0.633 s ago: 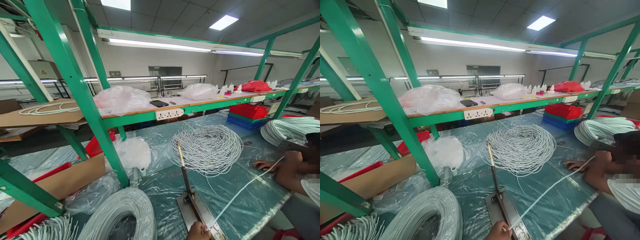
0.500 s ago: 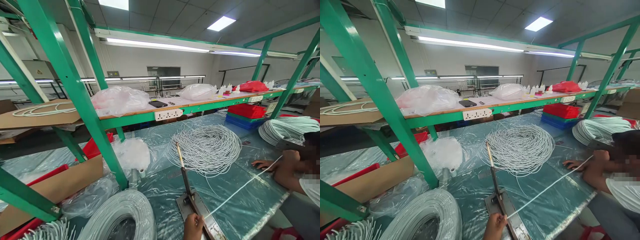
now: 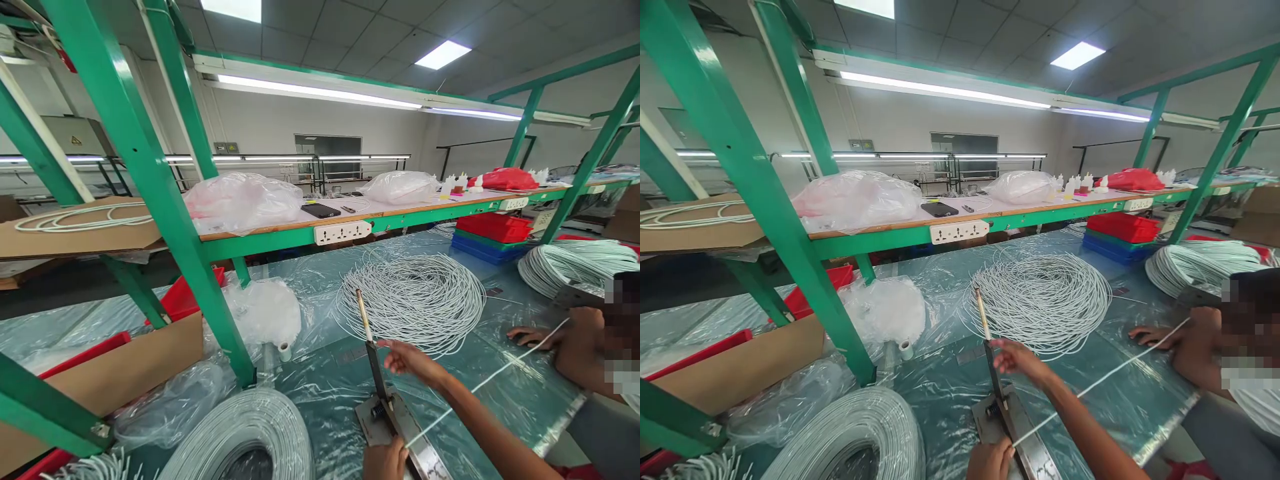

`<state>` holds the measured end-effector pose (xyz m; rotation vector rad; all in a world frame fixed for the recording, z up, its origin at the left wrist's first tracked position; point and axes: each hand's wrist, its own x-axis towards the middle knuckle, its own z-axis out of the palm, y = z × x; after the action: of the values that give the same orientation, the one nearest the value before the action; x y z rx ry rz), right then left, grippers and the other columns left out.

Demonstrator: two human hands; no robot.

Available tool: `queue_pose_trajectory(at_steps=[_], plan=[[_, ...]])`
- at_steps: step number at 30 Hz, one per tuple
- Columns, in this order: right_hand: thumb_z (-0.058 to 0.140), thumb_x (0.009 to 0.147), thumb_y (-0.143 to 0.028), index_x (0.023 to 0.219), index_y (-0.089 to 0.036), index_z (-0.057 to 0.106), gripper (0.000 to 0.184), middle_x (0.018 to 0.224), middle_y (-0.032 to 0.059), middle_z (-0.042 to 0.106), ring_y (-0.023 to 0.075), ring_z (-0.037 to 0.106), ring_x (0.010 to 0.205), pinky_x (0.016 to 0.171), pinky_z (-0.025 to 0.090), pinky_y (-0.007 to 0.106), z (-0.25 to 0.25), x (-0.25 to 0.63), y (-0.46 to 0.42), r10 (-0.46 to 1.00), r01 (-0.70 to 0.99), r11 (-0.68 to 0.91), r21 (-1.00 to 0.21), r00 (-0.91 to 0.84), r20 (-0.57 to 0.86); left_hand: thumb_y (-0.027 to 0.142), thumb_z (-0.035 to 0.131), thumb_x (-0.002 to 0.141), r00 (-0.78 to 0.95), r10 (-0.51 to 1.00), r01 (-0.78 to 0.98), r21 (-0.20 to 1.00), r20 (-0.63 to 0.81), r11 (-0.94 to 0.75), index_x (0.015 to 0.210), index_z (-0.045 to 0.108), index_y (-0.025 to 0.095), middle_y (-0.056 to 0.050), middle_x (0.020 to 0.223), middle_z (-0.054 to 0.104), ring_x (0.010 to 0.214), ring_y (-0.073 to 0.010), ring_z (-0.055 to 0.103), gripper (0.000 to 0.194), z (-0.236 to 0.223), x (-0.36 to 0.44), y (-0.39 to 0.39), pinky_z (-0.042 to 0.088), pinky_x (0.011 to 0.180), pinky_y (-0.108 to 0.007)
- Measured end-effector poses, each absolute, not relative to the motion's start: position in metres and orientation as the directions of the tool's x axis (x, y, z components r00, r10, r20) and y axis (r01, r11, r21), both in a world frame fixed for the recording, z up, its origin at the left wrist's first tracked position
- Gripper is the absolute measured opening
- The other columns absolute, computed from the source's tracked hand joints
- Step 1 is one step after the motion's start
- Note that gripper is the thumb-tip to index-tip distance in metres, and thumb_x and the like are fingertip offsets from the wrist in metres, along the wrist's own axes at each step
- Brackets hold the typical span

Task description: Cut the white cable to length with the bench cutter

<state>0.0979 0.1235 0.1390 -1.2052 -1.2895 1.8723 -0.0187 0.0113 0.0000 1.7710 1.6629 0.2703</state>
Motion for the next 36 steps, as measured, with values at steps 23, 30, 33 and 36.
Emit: queue_pose_trajectory(at_steps=[23, 30, 33, 36], plan=[[0.030, 0.088, -0.059, 0.084, -0.016, 0.055, 0.050, 0.052, 0.0051, 0.060, 0.0108, 0.052, 0.041, 0.043, 0.035, 0.019, 0.178, 0.120, 0.144, 0.775, 0.139, -0.449, -0.883, -0.431, -0.462, 0.034, 0.055, 0.074, -0.097, 0.927, 0.363, 0.855, -0.362, 0.371, 0.049, 0.047, 0.021, -0.002, 0.054, 0.055, 0.067, -0.0222, 0.060, 0.029, -0.037, -0.009, 0.024, 0.044, 0.067, -0.032], [0.060, 0.076, -0.036, 0.120, -0.017, 0.051, 0.050, 0.053, 0.0012, 0.062, 0.0082, 0.050, 0.038, 0.038, 0.034, 0.015, 0.157, 0.189, 0.032, 0.694, 0.086, -0.600, -0.795, -0.439, -0.571, 0.021, 0.030, 0.088, 0.080, 0.948, 0.866, 0.492, -0.307, 0.086, 0.098, 0.065, 0.018, -0.013, 0.094, 0.070, 0.095, -0.0275, 0.063, 0.036, -0.015, -0.006, 0.011, 0.042, 0.079, -0.034], [0.055, 0.070, -0.029, 0.134, -0.012, 0.036, 0.069, 0.051, -0.0004, 0.060, 0.0083, 0.050, 0.038, 0.036, 0.034, 0.013, 0.141, 0.196, 0.009, 0.656, 0.075, -0.684, -0.726, -0.372, -0.656, 0.020, 0.035, 0.087, 0.036, 0.938, 0.839, 0.520, -0.345, 0.159, 0.096, 0.065, 0.015, -0.014, 0.098, 0.068, 0.096, -0.0272, 0.061, 0.032, -0.015, -0.004, 0.012, 0.040, 0.080, -0.033], [0.049, 0.064, -0.027, 0.124, -0.012, 0.047, 0.062, 0.049, -0.0028, 0.056, 0.0070, 0.046, 0.035, 0.033, 0.032, 0.013, 0.125, 0.195, -0.002, 0.631, 0.107, -0.706, -0.700, -0.355, -0.690, 0.013, 0.050, 0.079, -0.096, 0.914, 0.550, 0.744, -0.394, 0.379, 0.073, 0.065, 0.013, -0.011, 0.080, 0.066, 0.082, -0.0237, 0.059, 0.016, -0.027, -0.003, 0.021, 0.037, 0.073, -0.031]])
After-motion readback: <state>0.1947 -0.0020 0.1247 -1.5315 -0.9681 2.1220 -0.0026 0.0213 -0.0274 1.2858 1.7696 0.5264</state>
